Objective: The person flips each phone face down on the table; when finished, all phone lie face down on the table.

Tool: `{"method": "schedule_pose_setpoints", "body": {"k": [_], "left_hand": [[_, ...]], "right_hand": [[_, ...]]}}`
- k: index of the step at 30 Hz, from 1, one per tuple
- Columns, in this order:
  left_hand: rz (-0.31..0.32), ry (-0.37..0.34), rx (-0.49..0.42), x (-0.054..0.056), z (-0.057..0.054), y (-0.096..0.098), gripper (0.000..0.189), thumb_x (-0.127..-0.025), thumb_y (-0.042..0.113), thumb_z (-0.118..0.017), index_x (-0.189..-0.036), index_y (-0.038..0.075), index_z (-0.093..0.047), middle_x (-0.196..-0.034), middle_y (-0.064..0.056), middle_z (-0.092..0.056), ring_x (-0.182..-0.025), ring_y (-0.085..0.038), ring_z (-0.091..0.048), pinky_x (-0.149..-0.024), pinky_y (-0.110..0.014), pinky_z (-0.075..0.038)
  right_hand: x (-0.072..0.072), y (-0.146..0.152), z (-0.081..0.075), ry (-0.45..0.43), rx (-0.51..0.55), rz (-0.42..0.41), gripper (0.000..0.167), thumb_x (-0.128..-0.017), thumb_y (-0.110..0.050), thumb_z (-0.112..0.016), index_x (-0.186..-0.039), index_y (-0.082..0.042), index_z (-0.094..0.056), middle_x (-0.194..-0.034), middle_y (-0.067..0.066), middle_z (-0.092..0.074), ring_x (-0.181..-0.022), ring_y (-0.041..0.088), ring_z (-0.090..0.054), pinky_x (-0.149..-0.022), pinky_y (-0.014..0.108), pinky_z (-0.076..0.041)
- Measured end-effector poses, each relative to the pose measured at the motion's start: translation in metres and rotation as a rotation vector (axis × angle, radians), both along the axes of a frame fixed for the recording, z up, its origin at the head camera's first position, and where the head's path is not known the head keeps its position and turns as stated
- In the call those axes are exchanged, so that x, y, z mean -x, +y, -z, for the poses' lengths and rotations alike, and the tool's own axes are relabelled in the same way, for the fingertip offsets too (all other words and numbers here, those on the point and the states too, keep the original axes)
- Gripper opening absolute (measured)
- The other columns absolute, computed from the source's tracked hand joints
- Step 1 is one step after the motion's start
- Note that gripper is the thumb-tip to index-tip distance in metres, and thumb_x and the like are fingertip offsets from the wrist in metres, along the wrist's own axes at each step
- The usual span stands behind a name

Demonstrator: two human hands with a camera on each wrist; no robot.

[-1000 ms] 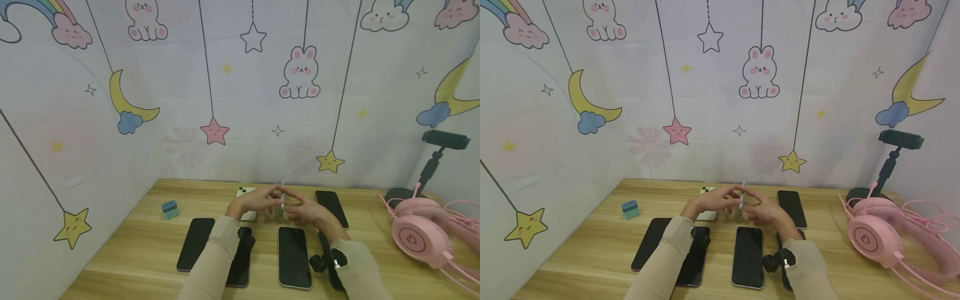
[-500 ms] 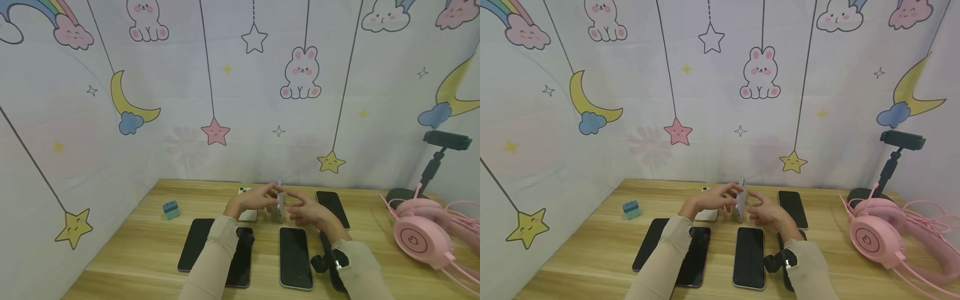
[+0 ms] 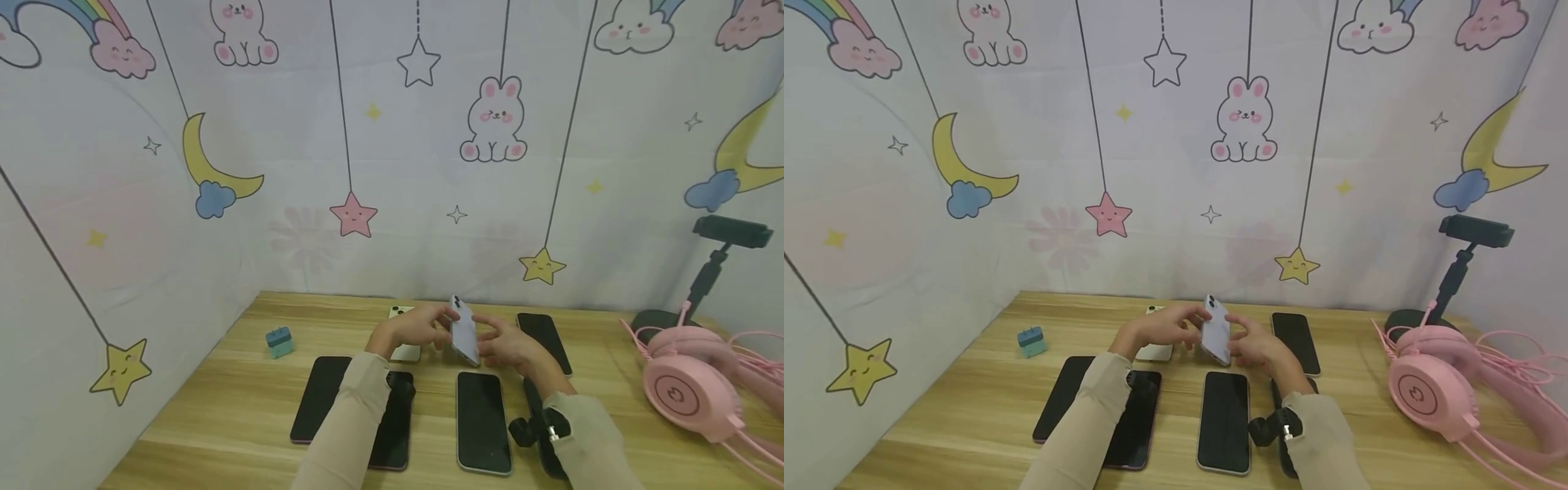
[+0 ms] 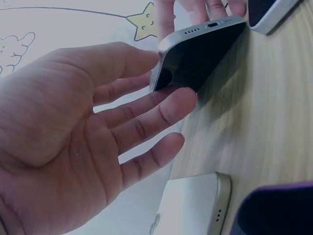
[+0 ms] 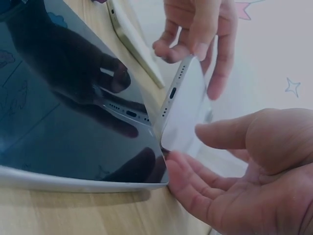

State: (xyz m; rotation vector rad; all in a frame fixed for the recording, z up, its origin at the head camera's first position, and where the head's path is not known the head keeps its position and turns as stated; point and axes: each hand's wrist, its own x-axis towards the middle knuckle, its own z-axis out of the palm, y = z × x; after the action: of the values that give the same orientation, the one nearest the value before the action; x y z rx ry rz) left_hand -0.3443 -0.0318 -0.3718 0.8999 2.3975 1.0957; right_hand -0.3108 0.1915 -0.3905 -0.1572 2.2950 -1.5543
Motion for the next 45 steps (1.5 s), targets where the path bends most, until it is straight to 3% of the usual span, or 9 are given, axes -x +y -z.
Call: {"method": "schedule_pose_setpoints", "body": {"k": [9, 16, 21, 27, 31, 45], "left_hand": [[0.015, 0.024, 0.086, -0.001, 0.001, 0.007, 0.049, -0.096, 0.007, -0.062, -0.144, 0.004, -0.049, -0.126, -0.017, -0.064, -0.085, -0.022, -0.069, -0.073, -0.027, -0.05], [0.028, -0.005, 0.139, -0.003, 0.003, 0.012, 0.052, -0.097, 0.006, -0.063, -0.145, 0.005, -0.046, -0.109, -0.012, -0.068, -0.08, -0.02, -0.069, -0.076, -0.028, -0.047], [0.044, 0.004, 0.183, -0.004, 0.004, 0.015, 0.055, -0.097, 0.01, -0.065, -0.148, 0.007, -0.043, -0.119, -0.014, -0.066, -0.082, -0.015, -0.069, -0.081, -0.03, -0.048], [0.016, -0.022, 0.191, -0.006, 0.002, 0.014, 0.056, -0.099, 0.011, -0.063, -0.15, 0.01, -0.041, -0.136, -0.019, -0.058, -0.083, -0.016, -0.07, -0.094, -0.038, -0.046], [0.016, -0.036, 0.191, -0.005, 0.004, 0.015, 0.054, -0.099, 0.011, -0.063, -0.149, 0.011, -0.043, -0.142, -0.02, -0.053, -0.083, -0.016, -0.071, -0.096, -0.039, -0.045], [0.029, -0.048, 0.185, -0.004, 0.001, 0.014, 0.049, -0.098, 0.01, -0.063, -0.145, 0.008, -0.049, -0.135, -0.02, -0.059, -0.083, -0.019, -0.071, -0.092, -0.039, -0.048]], "right_hand": [[0.001, 0.007, 0.0, 0.014, -0.058, 0.019, 0.061, -0.096, 0.004, -0.056, -0.153, -0.003, -0.034, -0.141, 0.036, -0.043, -0.115, 0.037, -0.057, -0.085, 0.044, -0.053], [0.001, 0.01, -0.003, 0.024, -0.105, 0.026, 0.057, -0.096, 0.004, -0.055, -0.151, -0.003, -0.038, -0.14, 0.035, -0.044, -0.114, 0.037, -0.059, -0.087, 0.046, -0.053], [0.002, 0.013, -0.001, 0.022, -0.124, 0.034, 0.054, -0.097, 0.004, -0.055, -0.149, -0.002, -0.041, -0.141, 0.036, -0.043, -0.114, 0.037, -0.059, -0.088, 0.045, -0.053], [0.004, 0.015, -0.002, 0.015, -0.121, 0.043, 0.052, -0.097, 0.001, -0.054, -0.148, -0.003, -0.042, -0.143, 0.035, -0.042, -0.12, 0.039, -0.055, -0.091, 0.042, -0.053], [0.003, 0.016, -0.001, 0.013, -0.107, 0.058, 0.052, -0.097, 0.003, -0.054, -0.148, -0.002, -0.043, -0.144, 0.036, -0.041, -0.124, 0.042, -0.052, -0.093, 0.045, -0.052], [0.003, 0.016, -0.002, 0.015, -0.11, 0.077, 0.05, -0.097, 0.003, -0.056, -0.145, -0.002, -0.046, -0.14, 0.032, -0.047, -0.115, 0.035, -0.056, -0.088, 0.043, -0.052]]}}
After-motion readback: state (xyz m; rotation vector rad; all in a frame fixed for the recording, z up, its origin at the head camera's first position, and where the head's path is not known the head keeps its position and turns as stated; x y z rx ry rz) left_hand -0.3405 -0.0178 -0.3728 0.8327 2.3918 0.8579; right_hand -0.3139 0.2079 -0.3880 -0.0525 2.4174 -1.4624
